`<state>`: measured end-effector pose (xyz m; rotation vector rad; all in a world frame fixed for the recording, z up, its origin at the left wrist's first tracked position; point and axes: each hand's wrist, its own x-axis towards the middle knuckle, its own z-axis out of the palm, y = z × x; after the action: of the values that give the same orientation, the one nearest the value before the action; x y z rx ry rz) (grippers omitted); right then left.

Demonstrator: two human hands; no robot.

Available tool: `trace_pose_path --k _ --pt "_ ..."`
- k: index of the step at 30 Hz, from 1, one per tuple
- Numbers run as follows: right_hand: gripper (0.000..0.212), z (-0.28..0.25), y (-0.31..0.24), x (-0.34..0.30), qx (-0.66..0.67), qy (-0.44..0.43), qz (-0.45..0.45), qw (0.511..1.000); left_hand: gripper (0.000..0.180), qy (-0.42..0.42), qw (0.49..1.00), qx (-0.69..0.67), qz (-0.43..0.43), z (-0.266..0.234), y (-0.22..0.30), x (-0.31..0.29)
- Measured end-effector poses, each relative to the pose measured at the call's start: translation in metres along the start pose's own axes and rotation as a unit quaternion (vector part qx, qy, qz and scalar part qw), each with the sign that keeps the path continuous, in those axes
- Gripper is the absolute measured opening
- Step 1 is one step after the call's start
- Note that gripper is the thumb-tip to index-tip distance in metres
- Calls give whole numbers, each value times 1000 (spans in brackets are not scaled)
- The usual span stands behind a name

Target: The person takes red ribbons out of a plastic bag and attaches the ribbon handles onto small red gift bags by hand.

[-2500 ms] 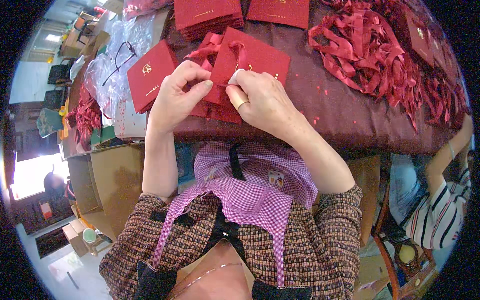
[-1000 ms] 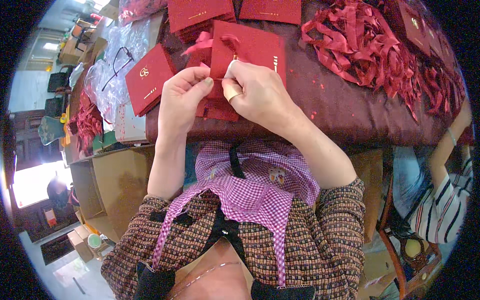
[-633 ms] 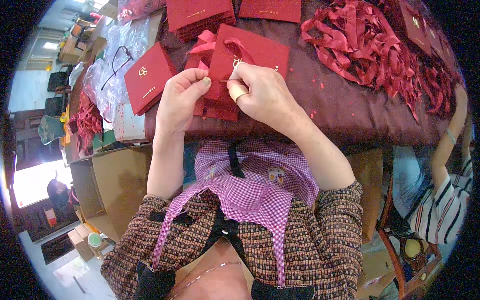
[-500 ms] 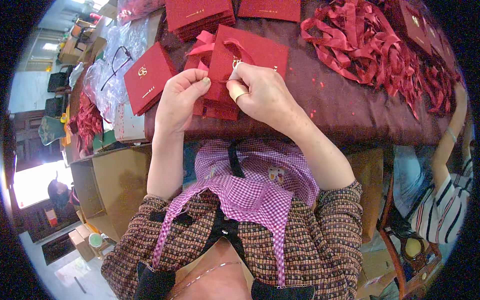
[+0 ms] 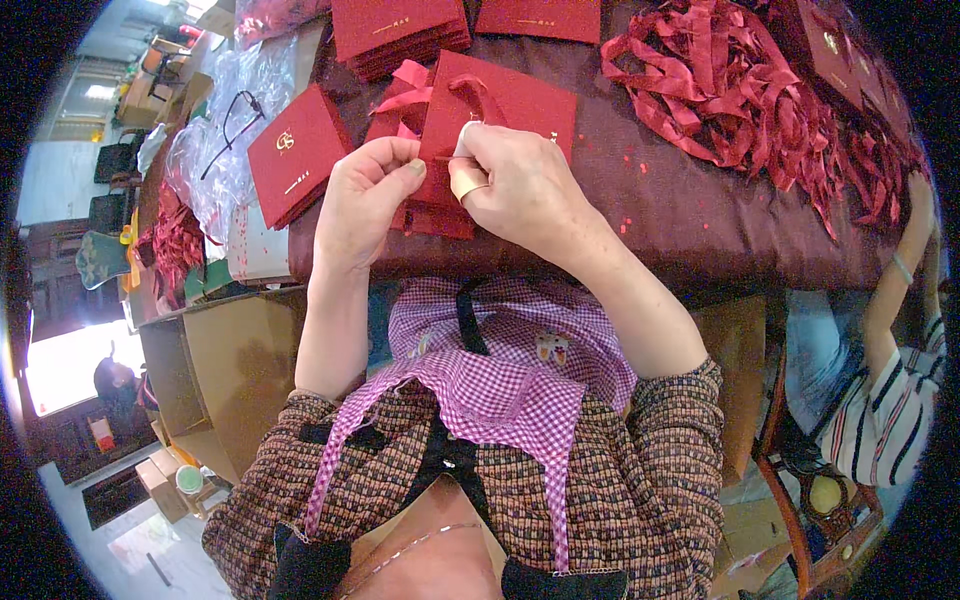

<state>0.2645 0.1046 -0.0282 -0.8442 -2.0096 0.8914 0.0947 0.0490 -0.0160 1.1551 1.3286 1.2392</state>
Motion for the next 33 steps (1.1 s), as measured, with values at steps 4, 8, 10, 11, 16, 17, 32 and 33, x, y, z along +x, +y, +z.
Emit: trace_pose_path --k 4,8,10,11,16,17,32,33 --pt "11 3 0 2 -87 19 -76 993 13 8 999 22 28 2 0 -2" --pt "10 4 -4 3 -183 29 -144 972 15 31 996 76 30 4 -1 -3" --pt "10 4 -7 4 -208 29 -163 964 16 45 991 118 52 5 -3 -2" --pt "10 3 -9 4 -223 17 -161 961 16 41 991 116 62 6 -3 -2" --pt "10 -8 -13 7 -156 -26 -74 985 19 74 952 249 165 9 0 -9" --pt "11 -10 -14 8 -139 -44 -55 988 20 73 954 244 160 10 1 -9" --pt "10 -26 -19 14 -80 -102 -8 991 24 -21 975 185 120 11 15 -15" --pt "13 -30 -20 15 -62 -119 7 991 24 -35 975 183 118 7 18 -15"
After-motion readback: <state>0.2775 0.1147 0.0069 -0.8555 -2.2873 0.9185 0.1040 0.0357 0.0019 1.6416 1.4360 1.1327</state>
